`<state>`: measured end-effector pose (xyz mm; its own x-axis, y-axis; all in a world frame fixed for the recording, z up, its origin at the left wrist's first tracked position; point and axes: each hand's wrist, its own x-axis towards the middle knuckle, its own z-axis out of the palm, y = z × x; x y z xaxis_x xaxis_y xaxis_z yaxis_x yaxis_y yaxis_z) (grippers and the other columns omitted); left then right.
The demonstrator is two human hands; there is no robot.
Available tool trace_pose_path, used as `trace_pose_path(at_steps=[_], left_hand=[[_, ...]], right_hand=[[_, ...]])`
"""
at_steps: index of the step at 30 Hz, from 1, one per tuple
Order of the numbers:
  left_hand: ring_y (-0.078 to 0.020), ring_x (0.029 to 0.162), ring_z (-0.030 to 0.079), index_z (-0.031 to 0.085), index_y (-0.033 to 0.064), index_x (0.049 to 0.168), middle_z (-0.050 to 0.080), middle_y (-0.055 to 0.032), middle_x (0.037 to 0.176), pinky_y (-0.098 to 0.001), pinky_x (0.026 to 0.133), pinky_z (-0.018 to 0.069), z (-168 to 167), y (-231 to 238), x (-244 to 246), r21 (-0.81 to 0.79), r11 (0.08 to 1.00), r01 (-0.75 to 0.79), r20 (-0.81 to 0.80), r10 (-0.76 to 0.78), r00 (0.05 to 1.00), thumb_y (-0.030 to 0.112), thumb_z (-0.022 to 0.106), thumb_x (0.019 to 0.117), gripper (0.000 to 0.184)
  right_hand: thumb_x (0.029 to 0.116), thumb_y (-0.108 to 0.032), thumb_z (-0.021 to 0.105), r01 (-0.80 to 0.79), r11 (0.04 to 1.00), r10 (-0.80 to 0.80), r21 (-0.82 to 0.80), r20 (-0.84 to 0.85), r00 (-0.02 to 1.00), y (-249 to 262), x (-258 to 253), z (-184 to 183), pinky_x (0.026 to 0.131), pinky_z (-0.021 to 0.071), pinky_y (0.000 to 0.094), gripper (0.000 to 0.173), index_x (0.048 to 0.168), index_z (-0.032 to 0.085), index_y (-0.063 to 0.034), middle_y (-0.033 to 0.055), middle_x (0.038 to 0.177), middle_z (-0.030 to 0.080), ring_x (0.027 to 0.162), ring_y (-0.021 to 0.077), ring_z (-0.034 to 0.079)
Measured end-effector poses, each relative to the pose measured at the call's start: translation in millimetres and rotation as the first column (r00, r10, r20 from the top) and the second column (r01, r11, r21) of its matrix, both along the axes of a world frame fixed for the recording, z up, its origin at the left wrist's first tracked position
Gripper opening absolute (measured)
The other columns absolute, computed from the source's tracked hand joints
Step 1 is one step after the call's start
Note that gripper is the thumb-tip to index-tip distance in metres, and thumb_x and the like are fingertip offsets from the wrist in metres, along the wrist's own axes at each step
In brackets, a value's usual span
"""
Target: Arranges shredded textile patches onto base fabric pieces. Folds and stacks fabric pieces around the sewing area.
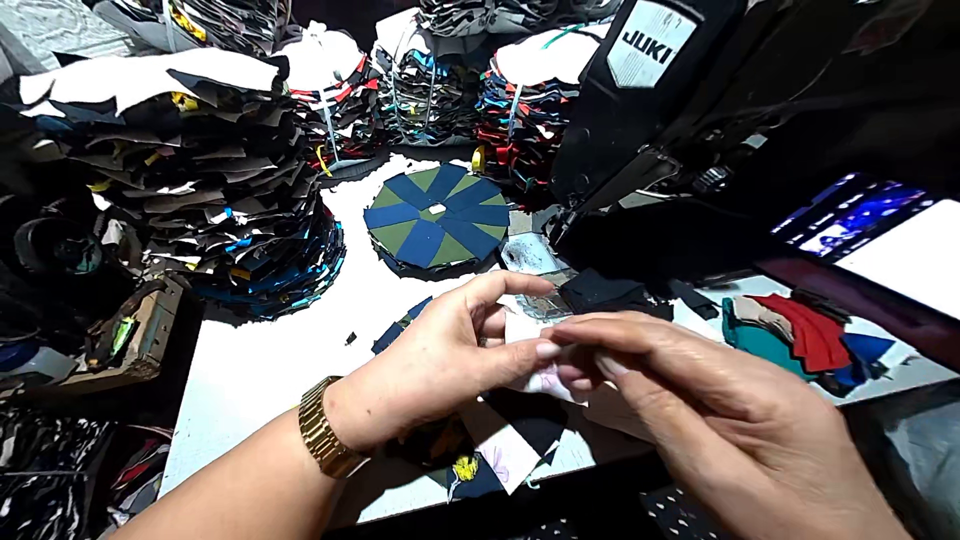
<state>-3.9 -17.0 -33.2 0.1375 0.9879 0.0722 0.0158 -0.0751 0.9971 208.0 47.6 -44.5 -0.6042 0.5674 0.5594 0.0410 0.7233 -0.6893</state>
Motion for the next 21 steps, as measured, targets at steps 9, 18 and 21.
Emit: trace_pose_path(at_steps=[9,18,21], left_hand=[[-0.0077,0.075,0.066,0.050,0.0043,0.147,0.069,-0.0072,0.096,-0.0196,0.067,0.0577,6,-2,0,0.168,0.981,0.092,-0.017,-0.090,0.996,-0.006,0.066,0.0932,0.057],[-0.0101,0.063,0.064,0.054,0.0018,0.143,0.066,-0.0080,0.085,-0.0220,0.057,0.0597,5,-1,-1,0.240,0.971,0.016,-0.109,0.011,0.994,-0.009,0.073,0.0870,0.060],[-0.0076,0.058,0.061,0.058,0.0039,0.138,0.064,-0.0038,0.077,-0.0208,0.051,0.0566,1,1,-2,0.265,0.964,0.036,-0.332,0.056,0.942,-0.002,0.076,0.0870,0.055]], right_hand=[[0.1027,-0.046,0.058,-0.116,0.757,0.087,-0.643,-0.077,0.993,-2,9,-10,0.075,0.0616,0.0264,0.045,0.139,0.060,-0.0190,0.0044,0.103,0.073,0.086,0.0127,0.072],[0.0840,-0.010,0.077,0.131,0.927,-0.183,-0.352,-0.118,0.976,-2,5,-7,0.066,0.0599,0.0195,0.045,0.127,0.067,-0.0163,-0.0015,0.099,0.072,0.078,0.0082,0.069],[0.0855,-0.015,0.075,0.199,0.941,-0.210,-0.274,-0.013,0.978,-5,3,-18,0.056,0.0568,0.0186,0.041,0.125,0.065,-0.0180,-0.0041,0.091,0.069,0.068,0.0069,0.066]])
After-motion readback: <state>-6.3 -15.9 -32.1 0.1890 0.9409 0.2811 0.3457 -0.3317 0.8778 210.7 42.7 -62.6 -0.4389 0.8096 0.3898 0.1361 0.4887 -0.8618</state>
